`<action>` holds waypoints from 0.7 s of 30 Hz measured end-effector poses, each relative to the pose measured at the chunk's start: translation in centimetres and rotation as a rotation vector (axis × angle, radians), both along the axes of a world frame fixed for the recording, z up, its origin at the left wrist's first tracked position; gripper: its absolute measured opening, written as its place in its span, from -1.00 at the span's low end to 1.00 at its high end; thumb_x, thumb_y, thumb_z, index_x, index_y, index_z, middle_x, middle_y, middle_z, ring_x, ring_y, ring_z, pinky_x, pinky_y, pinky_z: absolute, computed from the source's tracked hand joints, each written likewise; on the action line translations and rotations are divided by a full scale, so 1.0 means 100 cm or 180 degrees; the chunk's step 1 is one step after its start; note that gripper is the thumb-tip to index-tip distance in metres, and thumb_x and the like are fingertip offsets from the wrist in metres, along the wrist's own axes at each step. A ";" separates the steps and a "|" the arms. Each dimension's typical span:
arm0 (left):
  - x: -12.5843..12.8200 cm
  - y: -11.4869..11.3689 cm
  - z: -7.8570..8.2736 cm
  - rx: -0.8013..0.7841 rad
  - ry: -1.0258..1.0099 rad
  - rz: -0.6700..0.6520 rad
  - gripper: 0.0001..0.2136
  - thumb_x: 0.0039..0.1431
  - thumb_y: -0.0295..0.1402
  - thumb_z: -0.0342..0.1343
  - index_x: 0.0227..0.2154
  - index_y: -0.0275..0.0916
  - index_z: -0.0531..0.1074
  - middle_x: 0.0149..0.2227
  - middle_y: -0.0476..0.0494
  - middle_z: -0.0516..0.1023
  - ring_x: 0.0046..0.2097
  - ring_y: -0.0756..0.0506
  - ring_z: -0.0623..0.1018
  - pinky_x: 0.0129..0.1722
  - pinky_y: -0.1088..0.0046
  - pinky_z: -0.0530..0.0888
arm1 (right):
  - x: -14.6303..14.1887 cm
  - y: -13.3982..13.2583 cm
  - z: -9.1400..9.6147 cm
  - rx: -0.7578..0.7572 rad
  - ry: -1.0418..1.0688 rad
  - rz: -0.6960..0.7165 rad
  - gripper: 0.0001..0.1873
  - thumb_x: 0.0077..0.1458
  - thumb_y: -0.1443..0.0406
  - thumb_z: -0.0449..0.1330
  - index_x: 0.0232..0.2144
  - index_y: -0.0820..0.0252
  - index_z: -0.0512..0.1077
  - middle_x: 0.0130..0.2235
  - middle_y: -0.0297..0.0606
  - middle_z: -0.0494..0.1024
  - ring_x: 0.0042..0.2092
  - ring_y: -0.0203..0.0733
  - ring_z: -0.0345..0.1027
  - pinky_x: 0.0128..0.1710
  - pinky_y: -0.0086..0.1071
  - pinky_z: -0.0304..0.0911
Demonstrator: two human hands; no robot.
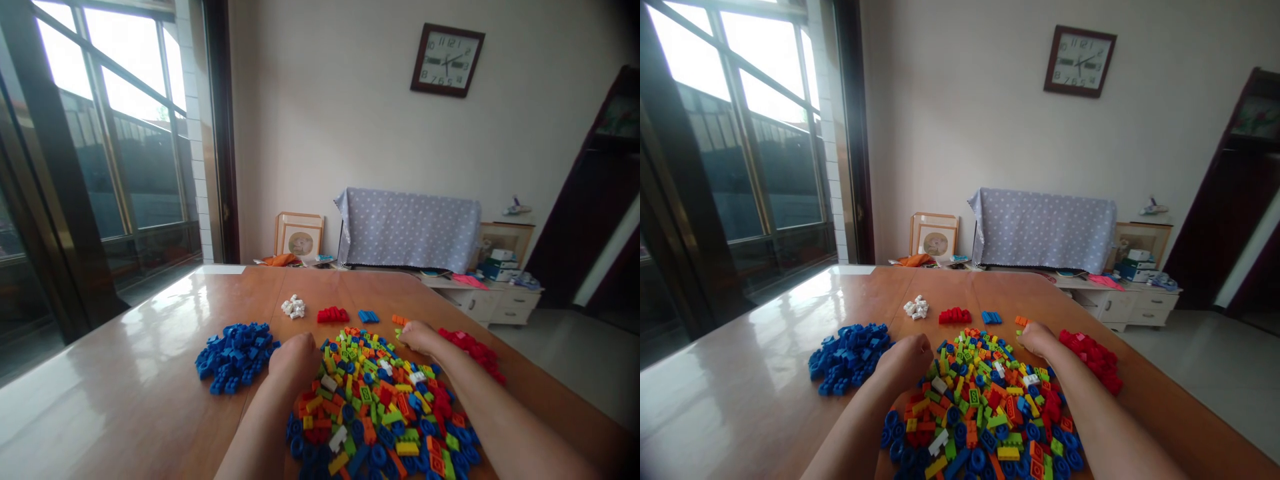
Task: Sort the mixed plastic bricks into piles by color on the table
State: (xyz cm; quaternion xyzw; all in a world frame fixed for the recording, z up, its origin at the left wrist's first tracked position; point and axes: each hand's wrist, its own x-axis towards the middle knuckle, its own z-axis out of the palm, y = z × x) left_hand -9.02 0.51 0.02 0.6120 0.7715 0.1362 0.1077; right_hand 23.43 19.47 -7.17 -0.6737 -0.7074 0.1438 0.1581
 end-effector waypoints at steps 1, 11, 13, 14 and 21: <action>0.000 0.000 0.000 0.0001 0.0007 0.0000 -0.79 0.17 -0.26 -0.04 -0.28 -0.13 0.48 -0.13 -0.22 0.64 -0.15 -0.20 0.60 -0.30 0.40 0.39 | 0.001 0.000 0.001 -0.0075 -0.0005 -0.0014 -0.77 -0.14 0.28 0.30 -0.68 0.16 0.34 -0.71 -0.42 0.25 -0.64 -0.35 0.11 -0.63 -0.46 -0.08; -0.002 0.001 -0.002 0.0074 0.0049 0.0031 -0.76 0.19 -0.21 -0.05 -0.26 -0.10 0.50 -0.14 -0.20 0.65 -0.16 -0.20 0.61 -0.28 0.39 0.40 | 0.009 -0.003 0.006 -0.0242 -0.0081 -0.0237 -0.69 -0.03 0.19 0.30 -0.69 0.18 0.37 -0.66 -0.32 0.35 -0.57 -0.29 0.23 -0.55 -0.43 0.05; -0.002 0.001 -0.002 0.0057 0.0045 0.0040 -0.75 0.20 -0.19 -0.05 -0.24 -0.09 0.51 -0.13 -0.20 0.65 -0.14 -0.22 0.61 -0.26 0.38 0.41 | 0.008 -0.004 0.007 -0.0211 -0.0053 -0.0270 -0.71 -0.05 0.18 0.32 -0.67 0.18 0.39 -0.65 -0.32 0.36 -0.54 -0.27 0.26 -0.52 -0.42 0.08; -0.002 0.001 -0.003 0.0045 0.0041 0.0047 -0.75 0.21 -0.18 -0.04 -0.23 -0.09 0.51 -0.12 -0.20 0.65 -0.13 -0.22 0.61 -0.26 0.38 0.42 | 0.008 -0.004 0.007 -0.0191 -0.0028 -0.0271 -0.72 -0.06 0.18 0.33 -0.65 0.18 0.41 -0.64 -0.32 0.36 -0.52 -0.26 0.27 -0.51 -0.42 0.10; -0.002 0.004 -0.005 0.0040 0.0041 0.0049 -0.74 0.20 -0.16 -0.06 -0.24 -0.08 0.50 -0.13 -0.21 0.65 -0.13 -0.25 0.61 -0.27 0.34 0.42 | 0.007 -0.004 0.007 -0.0078 0.0148 -0.0169 -0.84 -0.04 0.23 0.30 -0.55 0.18 0.48 -0.60 -0.30 0.41 -0.47 -0.22 0.31 -0.49 -0.41 0.12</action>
